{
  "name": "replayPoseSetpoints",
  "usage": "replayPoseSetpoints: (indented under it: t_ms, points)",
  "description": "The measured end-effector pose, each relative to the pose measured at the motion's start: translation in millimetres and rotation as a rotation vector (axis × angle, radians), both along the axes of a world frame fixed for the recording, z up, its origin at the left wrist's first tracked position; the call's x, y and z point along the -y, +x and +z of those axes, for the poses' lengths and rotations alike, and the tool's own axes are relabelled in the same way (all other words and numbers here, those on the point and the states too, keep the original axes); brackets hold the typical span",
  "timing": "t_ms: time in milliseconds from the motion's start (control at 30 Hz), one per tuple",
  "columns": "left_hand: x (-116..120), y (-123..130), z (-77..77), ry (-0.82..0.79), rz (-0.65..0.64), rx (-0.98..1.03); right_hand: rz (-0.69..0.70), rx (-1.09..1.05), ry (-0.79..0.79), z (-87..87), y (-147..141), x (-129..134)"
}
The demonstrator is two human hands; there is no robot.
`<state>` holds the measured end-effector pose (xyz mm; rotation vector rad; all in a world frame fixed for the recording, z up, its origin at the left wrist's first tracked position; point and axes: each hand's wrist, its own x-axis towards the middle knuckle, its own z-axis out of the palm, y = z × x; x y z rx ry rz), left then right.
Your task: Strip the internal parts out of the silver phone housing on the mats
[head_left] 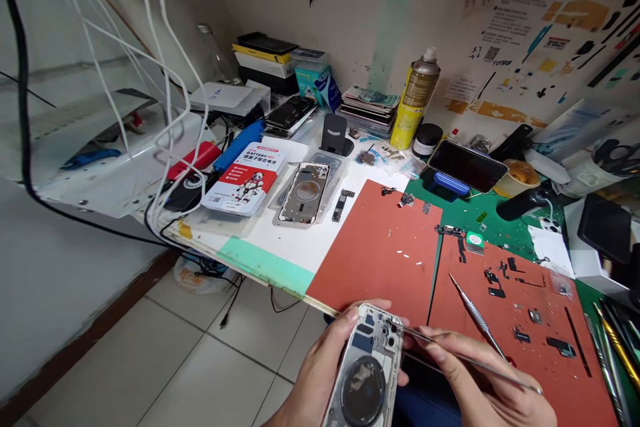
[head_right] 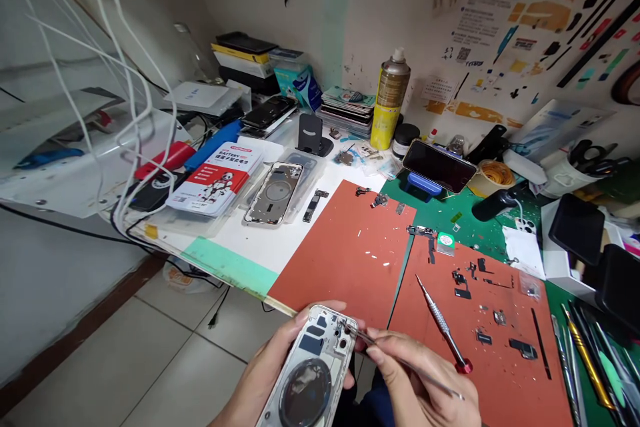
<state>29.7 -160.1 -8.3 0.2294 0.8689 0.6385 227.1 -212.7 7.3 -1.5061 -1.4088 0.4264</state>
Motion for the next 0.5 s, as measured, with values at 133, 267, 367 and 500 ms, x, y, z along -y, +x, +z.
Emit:
replayPoseSetpoints:
  t_ms: [133, 267, 367, 500]
  points:
    - [-4.9, -0.8, 5.3, -0.031, -0.039, 0.013, 0.047, -0.211, -0.076, 11.0, 2.2, -15.0]
    - [-9.9, 0.3, 10.2, -0.053, -0.046, 0.043, 0.063, -0.344, -0.135, 16.6, 2.7, -25.8]
    - [-11.7, 0.3, 11.2, -0.05, -0.059, 0.045, 0.067, -0.362, -0.179, 15.7, 6.1, -29.7]
    - [-11.4, -1.2, 11.5, -0.036, -0.087, 0.025, 0.063, -0.404, -0.24, 12.1, 9.9, -31.3]
